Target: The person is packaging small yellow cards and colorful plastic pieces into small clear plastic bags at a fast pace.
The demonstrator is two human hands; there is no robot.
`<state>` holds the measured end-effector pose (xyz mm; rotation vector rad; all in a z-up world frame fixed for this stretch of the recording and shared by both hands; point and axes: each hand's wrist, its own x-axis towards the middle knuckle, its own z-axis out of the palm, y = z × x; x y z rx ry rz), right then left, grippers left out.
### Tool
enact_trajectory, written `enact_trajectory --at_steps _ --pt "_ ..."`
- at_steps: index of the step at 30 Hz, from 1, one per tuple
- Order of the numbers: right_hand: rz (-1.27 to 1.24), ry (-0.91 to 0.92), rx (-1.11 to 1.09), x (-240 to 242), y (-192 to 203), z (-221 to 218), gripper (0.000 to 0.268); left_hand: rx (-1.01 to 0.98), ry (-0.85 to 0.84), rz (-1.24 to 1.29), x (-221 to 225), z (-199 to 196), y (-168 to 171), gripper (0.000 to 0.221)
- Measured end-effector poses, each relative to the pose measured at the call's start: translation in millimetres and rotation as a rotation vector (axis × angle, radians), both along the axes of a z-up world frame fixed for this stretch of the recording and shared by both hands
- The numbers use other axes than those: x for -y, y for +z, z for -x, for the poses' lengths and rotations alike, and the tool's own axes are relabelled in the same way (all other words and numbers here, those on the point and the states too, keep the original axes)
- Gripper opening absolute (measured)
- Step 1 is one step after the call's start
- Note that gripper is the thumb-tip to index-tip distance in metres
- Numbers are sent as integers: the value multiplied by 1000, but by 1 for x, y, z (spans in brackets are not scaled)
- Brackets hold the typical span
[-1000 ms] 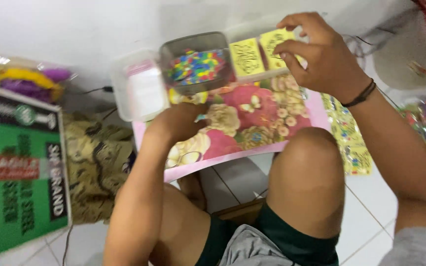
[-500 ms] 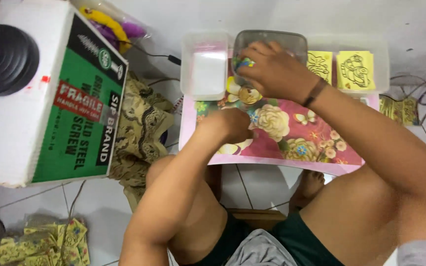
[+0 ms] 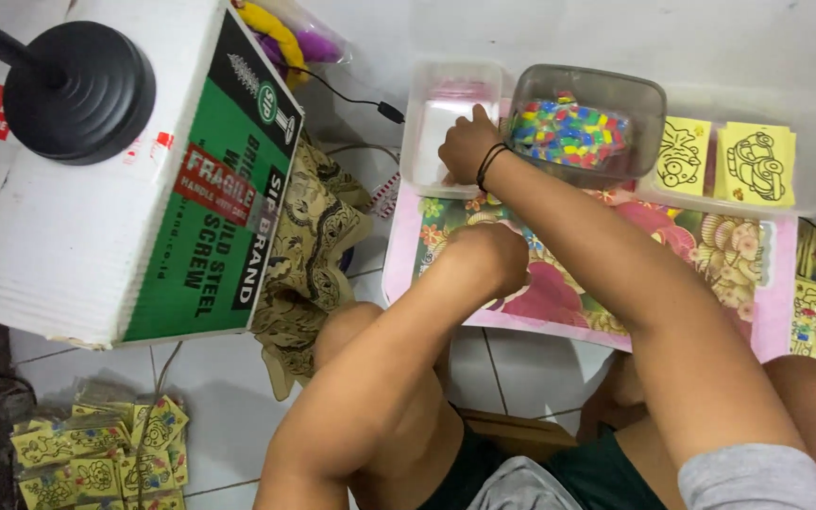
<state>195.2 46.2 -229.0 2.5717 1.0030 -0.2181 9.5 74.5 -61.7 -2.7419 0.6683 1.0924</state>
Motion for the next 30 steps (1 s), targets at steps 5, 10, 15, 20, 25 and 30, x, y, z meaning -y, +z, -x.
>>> enact_trajectory --at_steps 5,10,15,20,25,30 --pt "-4 -62 -74 -7 13 1 37 65 337 -256 31 1 -13 46" --pt "-18 -66 -102 3 22 -5 15 54 143 -30 18 -1 -30 44" --pt "-278 0 -189 10 107 14 25 41 -62 105 3 -13 -51 42" --pt "-621 -65 -291 58 192 28 15 200 -34 326 -12 -12 -34 36" --pt "-811 -104 -362 115 274 67 12 197 -33 418 -11 -21 -7 49" --pt "-1183 -206 -415 165 299 115 14 115 -18 1119 -22 -31 40 69"
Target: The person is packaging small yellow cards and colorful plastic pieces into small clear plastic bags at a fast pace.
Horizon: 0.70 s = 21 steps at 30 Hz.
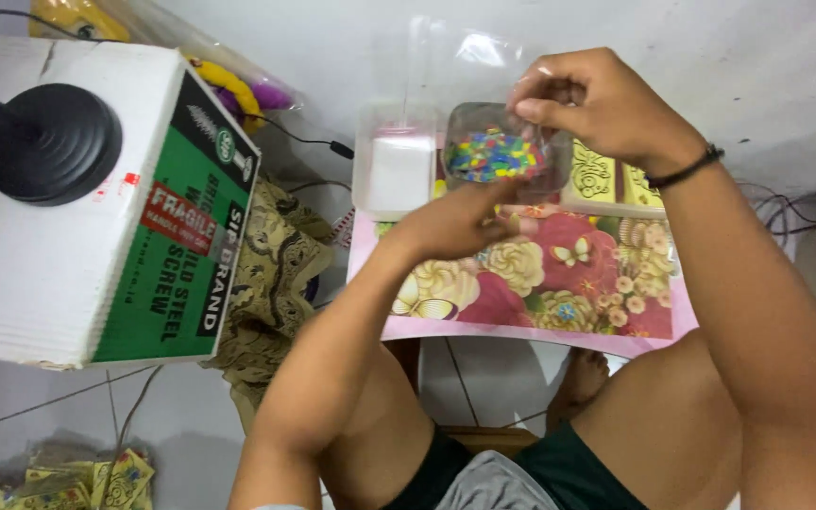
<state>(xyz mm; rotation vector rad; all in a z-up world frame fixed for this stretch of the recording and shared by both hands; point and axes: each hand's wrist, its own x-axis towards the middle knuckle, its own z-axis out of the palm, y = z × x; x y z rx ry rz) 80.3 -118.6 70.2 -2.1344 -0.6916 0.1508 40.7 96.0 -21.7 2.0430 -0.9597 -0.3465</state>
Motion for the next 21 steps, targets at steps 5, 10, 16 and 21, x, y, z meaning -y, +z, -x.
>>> enact_trajectory --at_steps 5,10,16,21 --pt "-323 -120 -71 36 -18 40 15 -282 58 461 11 -17 -3 63" --pt "-415 -145 -147 49 -48 64 19 -417 156 868 25 -5 6 37" --pt "-571 0 -291 57 -53 76 50 -346 311 861 42 11 10 24" --pt "-518 -5 -174 68 -60 77 39 -391 151 633 41 17 23 14"
